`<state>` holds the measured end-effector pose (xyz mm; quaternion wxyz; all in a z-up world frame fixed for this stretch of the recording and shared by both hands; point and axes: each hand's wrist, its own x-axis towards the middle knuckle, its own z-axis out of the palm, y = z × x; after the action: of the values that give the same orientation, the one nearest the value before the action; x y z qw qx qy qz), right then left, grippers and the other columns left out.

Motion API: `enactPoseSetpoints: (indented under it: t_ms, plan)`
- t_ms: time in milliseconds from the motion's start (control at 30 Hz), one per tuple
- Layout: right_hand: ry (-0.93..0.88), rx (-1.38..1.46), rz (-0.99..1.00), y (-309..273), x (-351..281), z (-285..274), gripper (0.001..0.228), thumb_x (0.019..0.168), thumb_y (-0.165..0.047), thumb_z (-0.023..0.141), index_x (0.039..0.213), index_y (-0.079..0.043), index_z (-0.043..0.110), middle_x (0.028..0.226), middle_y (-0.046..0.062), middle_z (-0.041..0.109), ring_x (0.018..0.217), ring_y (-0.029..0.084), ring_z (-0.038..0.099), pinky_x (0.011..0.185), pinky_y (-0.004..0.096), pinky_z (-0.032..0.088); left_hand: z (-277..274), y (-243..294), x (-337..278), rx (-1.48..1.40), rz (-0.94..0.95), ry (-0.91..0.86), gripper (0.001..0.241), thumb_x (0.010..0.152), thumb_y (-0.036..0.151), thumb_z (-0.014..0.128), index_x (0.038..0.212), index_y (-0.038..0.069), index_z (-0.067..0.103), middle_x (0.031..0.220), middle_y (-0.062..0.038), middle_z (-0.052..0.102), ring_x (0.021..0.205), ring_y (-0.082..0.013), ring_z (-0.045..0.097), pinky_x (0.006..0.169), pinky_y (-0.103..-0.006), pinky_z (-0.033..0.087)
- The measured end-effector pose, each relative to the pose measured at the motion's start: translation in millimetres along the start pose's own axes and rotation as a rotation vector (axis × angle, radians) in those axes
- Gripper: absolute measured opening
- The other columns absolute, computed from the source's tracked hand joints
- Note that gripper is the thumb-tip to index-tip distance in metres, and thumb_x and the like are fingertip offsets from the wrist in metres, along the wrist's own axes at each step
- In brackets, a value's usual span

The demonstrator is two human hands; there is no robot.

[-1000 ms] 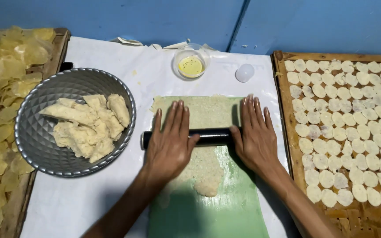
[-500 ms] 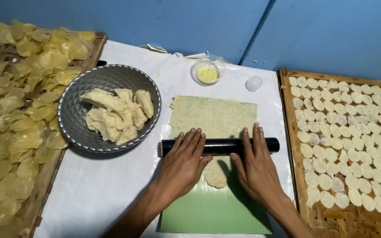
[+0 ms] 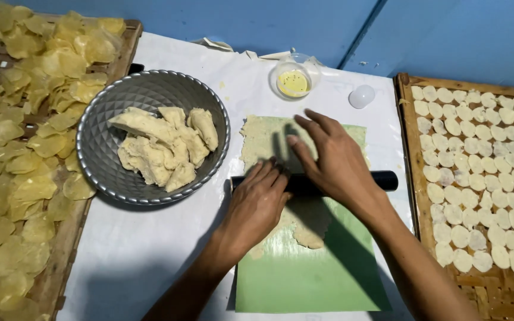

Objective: Flattening pieces of dough using a rolling pin and placing the finished crackers on a drying tray.

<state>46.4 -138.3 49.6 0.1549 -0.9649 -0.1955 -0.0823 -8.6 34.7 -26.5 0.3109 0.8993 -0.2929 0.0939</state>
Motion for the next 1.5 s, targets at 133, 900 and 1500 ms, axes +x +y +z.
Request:
enactPoseSetpoints:
  t_ms: [133,900,1500]
  plan:
    - [-0.05,-0.094,0.169,48,-30,18,0.051,0.11,-0.047,0.048,0.137,-0.008,0.067,0.14,0.022,0.06,0.138,0.042,0.053,0.107,0.054,0.048,-11,12,-9,-0.041,-0.035,-0.058,0.033,0.095,0.025,0.069,0.114,-0.001,0.064,0.128,-0.029,0.065,0.134,-0.044,0.055,0.119,-0.0541,0.035]
    - [0.065,-0.222,0.051,29,-175,38,0.067,0.11,-0.042,0.02,0.16,0.0,0.033,0.166,0.021,0.037,0.156,0.034,0.034,0.128,0.047,0.025,18,68,-55,0.545,-0.073,0.062,0.058,0.108,0.036,0.035,0.149,-0.004,0.046,0.158,-0.02,0.048,0.148,-0.0328,0.044,0.12,-0.0542,0.033]
    - [0.085,-0.142,0.05,2,-306,54,0.057,0.105,-0.032,0.04,0.155,-0.005,0.042,0.163,0.017,0.042,0.154,0.037,0.038,0.124,0.048,0.033,62,109,-189,0.415,-0.043,-0.02,0.056,0.096,0.028,0.055,0.149,0.009,0.051,0.158,-0.013,0.048,0.145,-0.0273,0.048,0.11,-0.0455,0.044]
